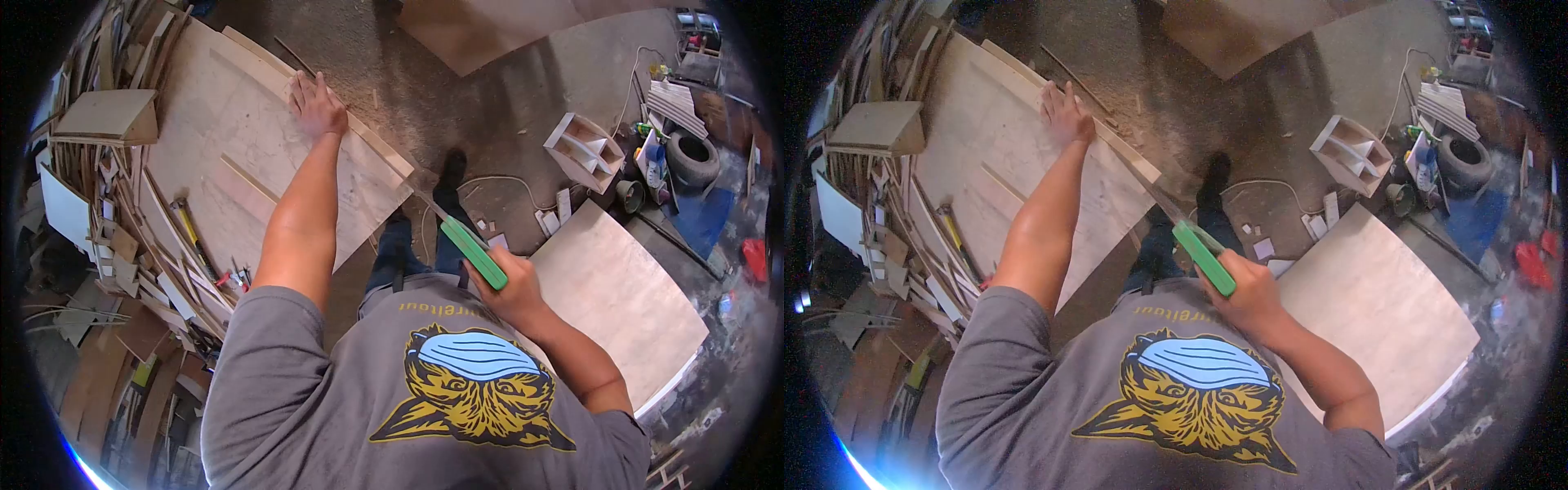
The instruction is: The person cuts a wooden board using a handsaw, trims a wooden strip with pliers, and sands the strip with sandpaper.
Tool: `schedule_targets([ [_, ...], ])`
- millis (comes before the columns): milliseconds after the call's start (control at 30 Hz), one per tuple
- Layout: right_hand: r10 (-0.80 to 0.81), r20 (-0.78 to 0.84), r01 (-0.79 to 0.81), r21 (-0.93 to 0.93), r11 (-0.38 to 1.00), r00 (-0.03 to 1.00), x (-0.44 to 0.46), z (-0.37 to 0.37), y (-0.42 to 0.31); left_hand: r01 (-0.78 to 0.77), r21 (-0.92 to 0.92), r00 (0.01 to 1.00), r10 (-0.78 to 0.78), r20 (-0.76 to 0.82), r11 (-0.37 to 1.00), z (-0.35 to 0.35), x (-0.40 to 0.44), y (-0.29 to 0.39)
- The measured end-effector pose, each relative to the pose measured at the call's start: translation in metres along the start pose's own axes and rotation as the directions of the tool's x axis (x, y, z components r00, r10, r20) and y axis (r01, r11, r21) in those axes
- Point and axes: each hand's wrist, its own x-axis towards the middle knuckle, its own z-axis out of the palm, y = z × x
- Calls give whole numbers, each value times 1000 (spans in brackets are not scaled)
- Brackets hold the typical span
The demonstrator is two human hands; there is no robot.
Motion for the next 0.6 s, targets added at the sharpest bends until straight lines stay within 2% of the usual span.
schedule_targets([
  [67,-17,19,18,-71,997,1000,-4,-2,4,11,-17,1000,-11,7,1000,-3,0,1],
  [167,-115,-28,113,-73,991,993,35,46,25,6,-30,999,-5,35,1000,-8,-5,4],
  [267,-60,-27,58,-45,997,998,53,69,14,2,-15,1000,-2,6,1000,-1,6,-3],
  [400,-39,-74,41,24,999,997,41,55,20,22,19,997,-23,68,1000,-2,2,0],
  [533,-41,-50,42,24,999,998,-15,5,4,33,-22,999,-32,40,999,4,-2,0],
  [600,-52,-47,53,25,998,998,-15,0,4,40,-30,999,-38,36,999,3,0,0],
])
